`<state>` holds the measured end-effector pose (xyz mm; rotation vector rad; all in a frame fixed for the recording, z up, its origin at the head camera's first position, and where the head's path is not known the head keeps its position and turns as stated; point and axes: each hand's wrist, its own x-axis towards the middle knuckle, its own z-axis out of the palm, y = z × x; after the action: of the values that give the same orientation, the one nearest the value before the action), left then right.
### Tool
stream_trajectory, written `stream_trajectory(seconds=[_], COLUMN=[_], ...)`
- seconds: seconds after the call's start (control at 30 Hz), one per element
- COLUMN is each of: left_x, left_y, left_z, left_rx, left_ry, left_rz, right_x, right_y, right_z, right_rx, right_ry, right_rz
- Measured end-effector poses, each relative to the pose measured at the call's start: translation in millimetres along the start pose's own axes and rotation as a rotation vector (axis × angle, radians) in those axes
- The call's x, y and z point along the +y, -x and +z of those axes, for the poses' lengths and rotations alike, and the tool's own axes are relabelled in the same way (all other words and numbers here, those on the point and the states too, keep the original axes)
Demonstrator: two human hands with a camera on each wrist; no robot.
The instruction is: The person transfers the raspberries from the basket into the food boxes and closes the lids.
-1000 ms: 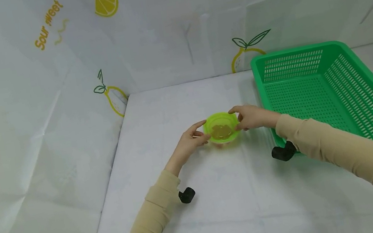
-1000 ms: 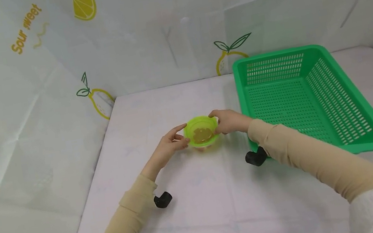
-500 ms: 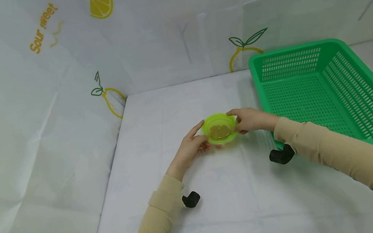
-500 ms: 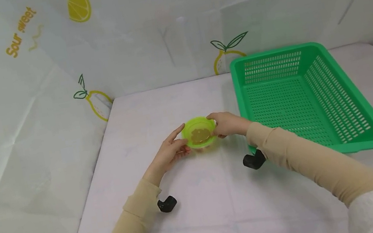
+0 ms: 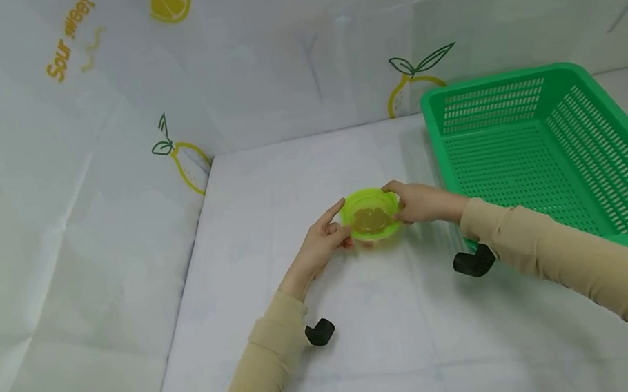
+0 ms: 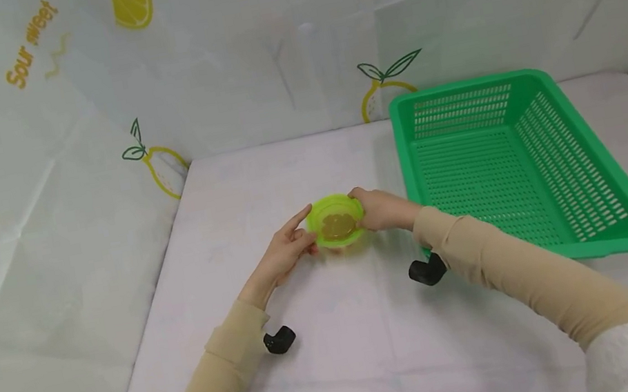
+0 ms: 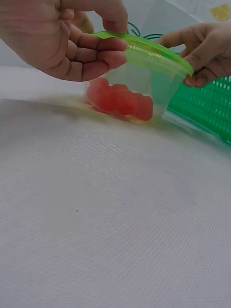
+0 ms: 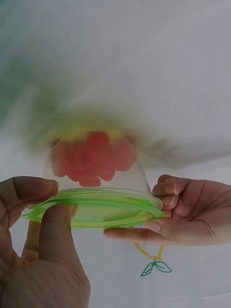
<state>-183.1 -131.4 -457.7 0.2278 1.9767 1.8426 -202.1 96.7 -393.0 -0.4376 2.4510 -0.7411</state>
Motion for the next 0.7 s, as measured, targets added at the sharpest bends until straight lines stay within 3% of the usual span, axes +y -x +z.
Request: stream_trajectory(seconds=[0.4, 0.7], left_x=[-1.4, -6.3], left_y=[-3.5, -1.0], left_z=[6.9, 5.4], left_rx=[0.038, 0.056], left_ry=[-0.028, 0.005], left_rz=[0.055, 0.008], right_x=[-0.5, 3.2], right_y=[4.4, 1.3], right_z=[-3.5, -1.3], right_rx=[0.012, -0.003], right_ry=[0.015, -0.013], right_rz=[-0.001, -0.002])
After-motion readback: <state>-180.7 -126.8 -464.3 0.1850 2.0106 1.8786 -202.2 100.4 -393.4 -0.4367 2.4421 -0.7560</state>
